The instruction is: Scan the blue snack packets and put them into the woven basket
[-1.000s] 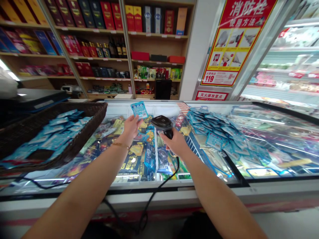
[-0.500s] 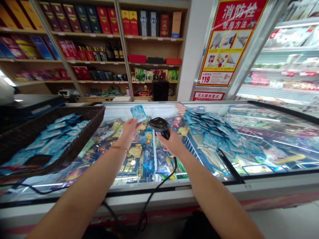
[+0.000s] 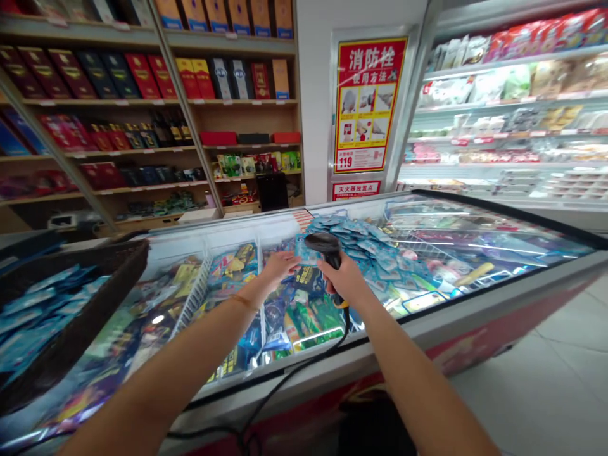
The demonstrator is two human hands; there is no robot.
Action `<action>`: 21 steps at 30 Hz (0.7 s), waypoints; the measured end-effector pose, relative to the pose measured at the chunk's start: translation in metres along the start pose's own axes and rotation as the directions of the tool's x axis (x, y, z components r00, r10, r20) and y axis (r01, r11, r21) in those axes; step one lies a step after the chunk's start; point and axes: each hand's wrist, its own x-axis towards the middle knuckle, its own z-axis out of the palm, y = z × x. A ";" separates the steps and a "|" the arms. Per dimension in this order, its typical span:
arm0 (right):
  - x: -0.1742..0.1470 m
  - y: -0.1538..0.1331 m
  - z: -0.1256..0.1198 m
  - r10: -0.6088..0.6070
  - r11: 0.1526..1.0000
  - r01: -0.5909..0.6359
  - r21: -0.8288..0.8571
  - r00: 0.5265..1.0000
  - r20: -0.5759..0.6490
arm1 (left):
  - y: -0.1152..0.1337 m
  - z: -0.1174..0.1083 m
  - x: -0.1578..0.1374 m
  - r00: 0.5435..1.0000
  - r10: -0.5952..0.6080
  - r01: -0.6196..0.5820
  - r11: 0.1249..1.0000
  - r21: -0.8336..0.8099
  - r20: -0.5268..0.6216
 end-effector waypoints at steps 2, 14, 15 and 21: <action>-0.004 0.001 -0.027 0.026 0.999 -0.023 0.047 0.997 -0.073 | 0.001 0.041 0.004 0.998 -0.012 0.011 1.000 0.026 0.065; -0.013 0.003 -0.080 0.075 0.991 -0.050 0.122 0.975 -0.211 | -0.009 0.141 0.021 0.985 -0.092 0.095 0.995 -0.016 0.147; -0.012 0.004 -0.077 0.074 0.992 -0.051 0.119 0.977 -0.201 | -0.009 0.135 0.020 0.986 -0.098 0.101 0.995 -0.012 0.137; 0.000 0.003 -0.037 0.055 0.993 -0.038 0.112 0.988 -0.146 | 0.004 0.069 0.013 0.995 -0.060 0.060 0.998 -0.001 0.076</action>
